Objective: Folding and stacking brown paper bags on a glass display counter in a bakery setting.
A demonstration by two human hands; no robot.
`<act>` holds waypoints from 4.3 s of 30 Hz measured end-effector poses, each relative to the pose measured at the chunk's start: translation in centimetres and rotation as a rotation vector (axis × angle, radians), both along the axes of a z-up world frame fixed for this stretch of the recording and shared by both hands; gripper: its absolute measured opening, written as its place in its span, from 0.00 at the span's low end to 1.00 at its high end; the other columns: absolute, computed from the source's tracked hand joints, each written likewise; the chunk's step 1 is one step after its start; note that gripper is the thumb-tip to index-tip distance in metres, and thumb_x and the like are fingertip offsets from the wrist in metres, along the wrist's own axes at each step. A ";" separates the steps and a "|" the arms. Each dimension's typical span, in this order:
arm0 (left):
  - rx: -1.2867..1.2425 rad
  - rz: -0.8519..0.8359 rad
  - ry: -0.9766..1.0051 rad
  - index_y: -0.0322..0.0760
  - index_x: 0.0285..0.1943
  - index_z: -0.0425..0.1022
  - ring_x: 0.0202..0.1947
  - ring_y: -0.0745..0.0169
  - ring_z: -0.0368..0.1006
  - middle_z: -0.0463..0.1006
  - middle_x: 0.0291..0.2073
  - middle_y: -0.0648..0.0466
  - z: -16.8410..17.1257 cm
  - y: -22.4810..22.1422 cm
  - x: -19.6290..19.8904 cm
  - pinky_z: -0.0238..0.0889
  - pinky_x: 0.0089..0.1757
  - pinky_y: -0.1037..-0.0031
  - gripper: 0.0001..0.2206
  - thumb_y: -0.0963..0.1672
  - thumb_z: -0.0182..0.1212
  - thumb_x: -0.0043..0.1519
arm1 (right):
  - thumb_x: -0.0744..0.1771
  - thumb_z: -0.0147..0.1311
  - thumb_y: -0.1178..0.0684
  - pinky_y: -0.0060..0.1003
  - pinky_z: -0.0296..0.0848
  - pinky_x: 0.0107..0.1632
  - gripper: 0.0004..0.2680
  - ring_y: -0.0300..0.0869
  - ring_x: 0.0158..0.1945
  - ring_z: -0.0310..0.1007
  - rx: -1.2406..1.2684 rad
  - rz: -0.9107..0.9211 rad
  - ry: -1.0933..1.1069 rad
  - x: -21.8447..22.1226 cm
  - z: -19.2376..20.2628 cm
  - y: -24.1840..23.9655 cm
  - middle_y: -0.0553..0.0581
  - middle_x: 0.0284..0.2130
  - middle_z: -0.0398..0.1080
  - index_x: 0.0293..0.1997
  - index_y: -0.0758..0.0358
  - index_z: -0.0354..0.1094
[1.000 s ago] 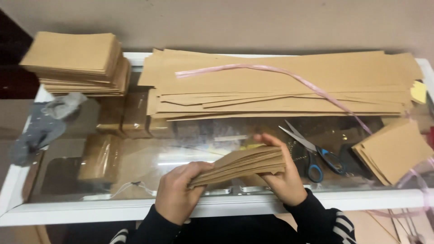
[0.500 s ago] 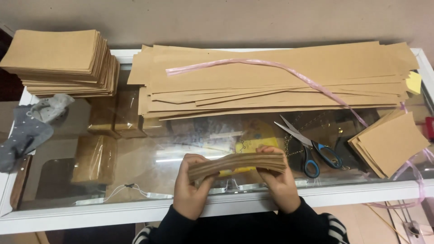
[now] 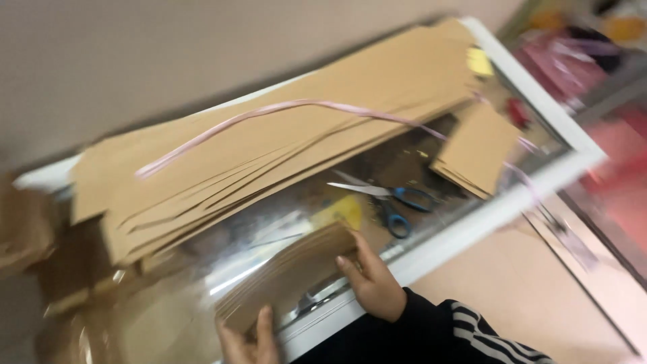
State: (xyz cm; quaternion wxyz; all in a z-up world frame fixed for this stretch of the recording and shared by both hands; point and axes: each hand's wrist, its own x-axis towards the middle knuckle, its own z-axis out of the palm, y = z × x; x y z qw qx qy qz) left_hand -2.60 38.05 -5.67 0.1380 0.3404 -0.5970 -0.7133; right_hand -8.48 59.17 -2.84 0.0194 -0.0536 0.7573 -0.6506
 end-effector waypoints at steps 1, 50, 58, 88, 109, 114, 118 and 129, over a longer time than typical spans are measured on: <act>0.000 -0.044 0.002 0.36 0.77 0.58 0.56 0.48 0.75 0.76 0.61 0.38 0.1 0.4 0.0 0.66 0.57 0.67 0.34 0.38 0.62 0.58 | 0.71 0.48 0.54 0.38 0.56 0.73 0.22 0.45 0.73 0.59 0.000 -0.044 0.002 0.3 1.6 0.3 0.62 0.70 0.62 0.75 0.69 0.50; 0.447 -0.080 -0.533 0.44 0.71 0.71 0.55 0.56 0.80 0.84 0.57 0.49 5.9 46.5 -17.9 0.72 0.53 0.69 0.38 0.43 0.67 0.44 | 0.64 0.60 0.43 0.44 0.63 0.67 0.25 0.49 0.65 0.68 0.781 0.100 -0.245 -23.4 3.9 45.1 0.60 0.60 0.70 0.66 0.64 0.63; 0.441 -0.077 -0.454 0.28 0.49 0.84 0.42 0.51 0.83 0.89 0.41 0.43 7.6 46.6 -19.0 0.75 0.43 0.67 0.20 0.38 0.61 0.47 | 0.55 0.73 0.45 0.30 0.67 0.62 0.36 0.38 0.57 0.72 0.654 0.002 -0.589 -26.3 7.5 44.1 0.52 0.58 0.74 0.71 0.59 0.62; -0.162 -0.264 -0.189 0.38 0.78 0.49 0.73 0.43 0.56 0.53 0.70 0.42 0.2 49.5 -14.3 0.45 0.70 0.63 0.40 0.41 0.59 0.52 | 0.58 0.69 0.53 0.36 0.74 0.57 0.31 0.41 0.56 0.75 0.497 -0.030 -0.661 -22.2 10.2 42.7 0.54 0.56 0.75 0.70 0.51 0.62; -0.616 -0.411 -0.312 0.32 0.79 0.46 0.75 0.38 0.49 0.47 0.82 0.47 0.4 49.0 -13.7 0.42 0.65 0.46 0.45 0.47 0.65 0.51 | 0.58 0.71 0.47 0.40 0.74 0.50 0.29 0.44 0.51 0.75 0.723 -0.006 -0.713 -23.6 11.2 40.3 0.56 0.50 0.77 0.65 0.51 0.64; -0.723 -0.421 -0.295 0.33 0.79 0.50 0.75 0.44 0.49 0.56 0.78 0.50 0.7 48.0 -13.5 0.39 0.64 0.46 0.47 0.50 0.70 0.49 | 0.58 0.70 0.54 0.37 0.77 0.53 0.26 0.40 0.53 0.76 0.562 0.021 -0.644 -23.5 10.9 40.7 0.55 0.52 0.79 0.63 0.57 0.68; -0.715 -0.379 -0.272 0.34 0.77 0.54 0.74 0.44 0.52 0.60 0.76 0.50 1.4 47.7 -13.6 0.42 0.64 0.46 0.45 0.51 0.70 0.49 | 0.54 0.74 0.44 0.34 0.73 0.56 0.32 0.37 0.53 0.76 0.821 0.044 -0.478 -23.7 9.5 42.6 0.52 0.51 0.80 0.66 0.49 0.67; -0.689 -0.352 -0.256 0.35 0.77 0.53 0.74 0.44 0.51 0.58 0.77 0.53 0.7 47.7 -13.6 0.45 0.64 0.50 0.44 0.49 0.69 0.50 | 0.61 0.68 0.60 0.42 0.76 0.50 0.22 0.48 0.50 0.78 0.494 -0.027 -0.742 -23.3 13.2 39.7 0.61 0.50 0.81 0.62 0.58 0.70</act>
